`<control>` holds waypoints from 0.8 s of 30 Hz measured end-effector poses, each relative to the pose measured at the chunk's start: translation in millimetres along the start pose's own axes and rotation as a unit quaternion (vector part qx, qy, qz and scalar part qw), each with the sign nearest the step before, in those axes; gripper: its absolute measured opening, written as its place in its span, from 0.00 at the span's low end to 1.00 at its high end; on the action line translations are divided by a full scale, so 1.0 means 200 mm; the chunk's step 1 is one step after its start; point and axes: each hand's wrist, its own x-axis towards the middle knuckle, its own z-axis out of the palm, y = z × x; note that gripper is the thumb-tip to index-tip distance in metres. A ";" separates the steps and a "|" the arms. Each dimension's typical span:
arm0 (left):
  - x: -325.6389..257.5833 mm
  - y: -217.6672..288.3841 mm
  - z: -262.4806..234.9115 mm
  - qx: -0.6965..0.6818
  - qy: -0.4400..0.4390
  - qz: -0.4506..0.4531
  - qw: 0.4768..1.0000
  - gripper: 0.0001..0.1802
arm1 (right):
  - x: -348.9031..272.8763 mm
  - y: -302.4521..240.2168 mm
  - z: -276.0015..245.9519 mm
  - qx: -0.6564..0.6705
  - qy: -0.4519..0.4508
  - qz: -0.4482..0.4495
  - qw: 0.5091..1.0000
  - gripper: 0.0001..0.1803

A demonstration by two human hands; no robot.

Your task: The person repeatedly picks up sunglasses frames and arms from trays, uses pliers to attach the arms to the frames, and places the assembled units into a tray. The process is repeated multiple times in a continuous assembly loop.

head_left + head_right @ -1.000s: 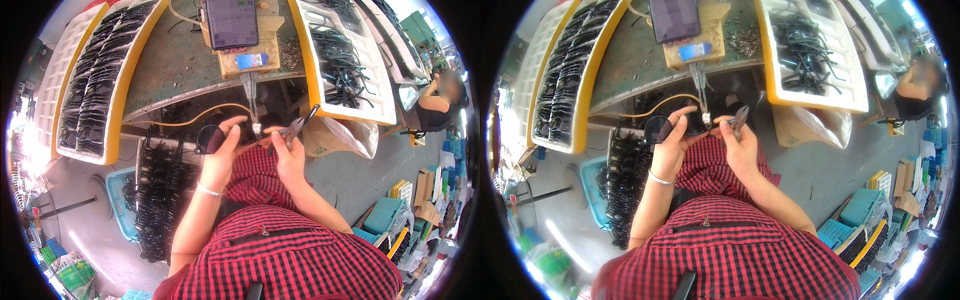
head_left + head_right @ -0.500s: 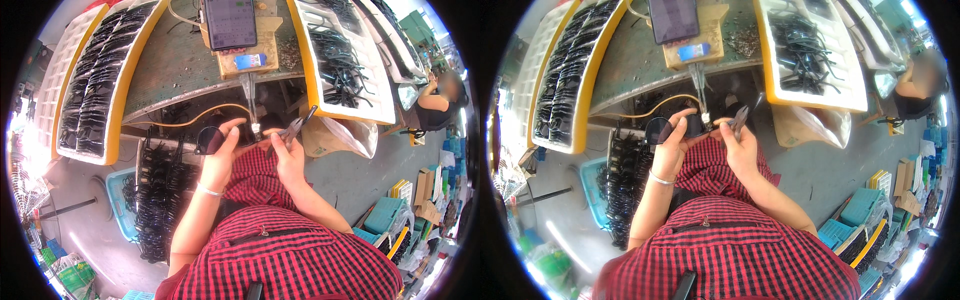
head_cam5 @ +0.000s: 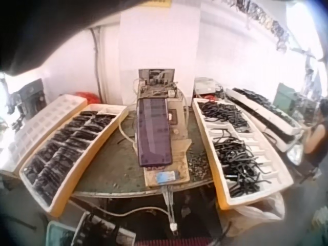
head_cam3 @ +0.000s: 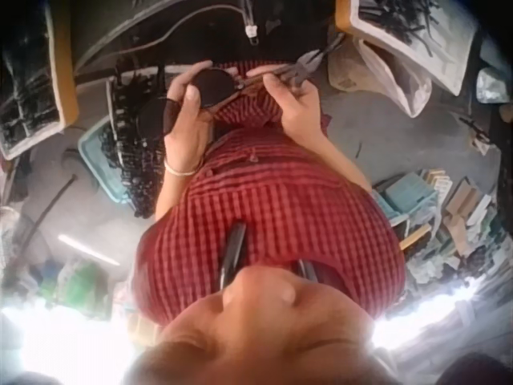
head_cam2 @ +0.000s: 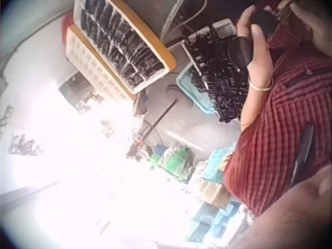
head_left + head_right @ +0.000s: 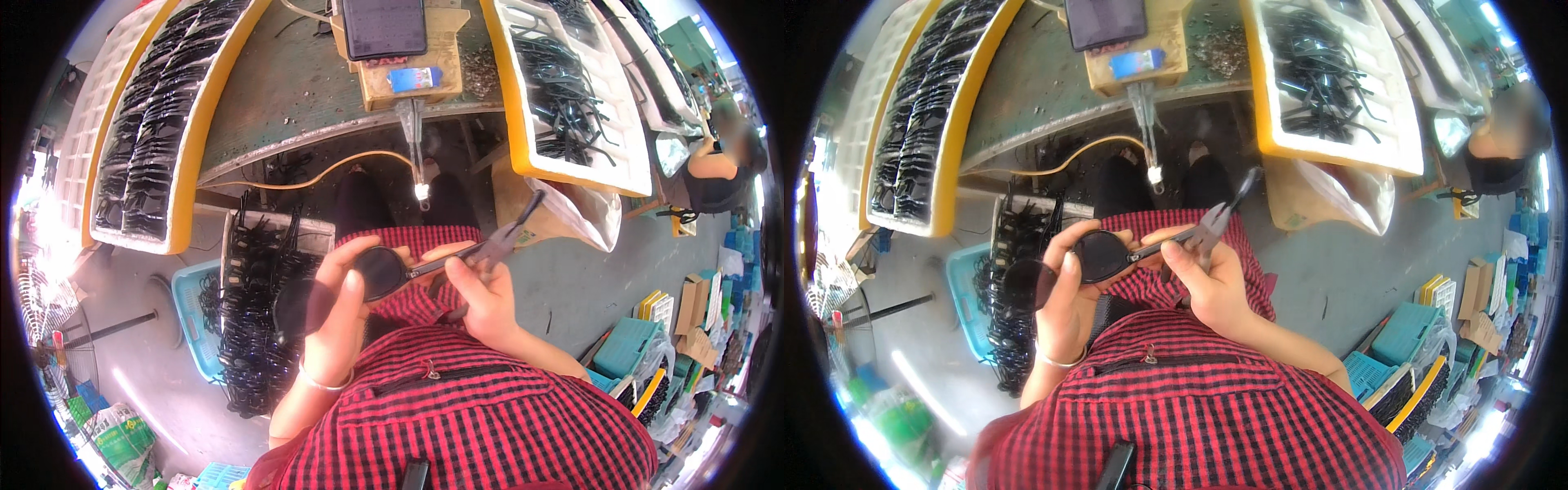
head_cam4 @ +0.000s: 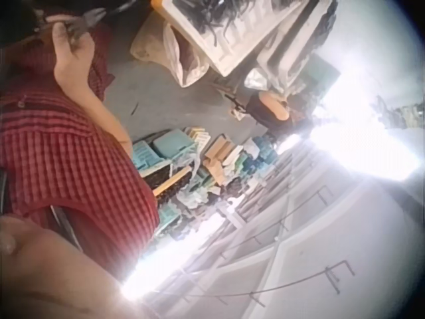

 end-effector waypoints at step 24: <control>0.10 0.07 0.07 -0.173 -0.049 -0.033 0.983 0.29 | -0.03 -0.21 0.04 0.027 0.016 -0.052 0.998 0.13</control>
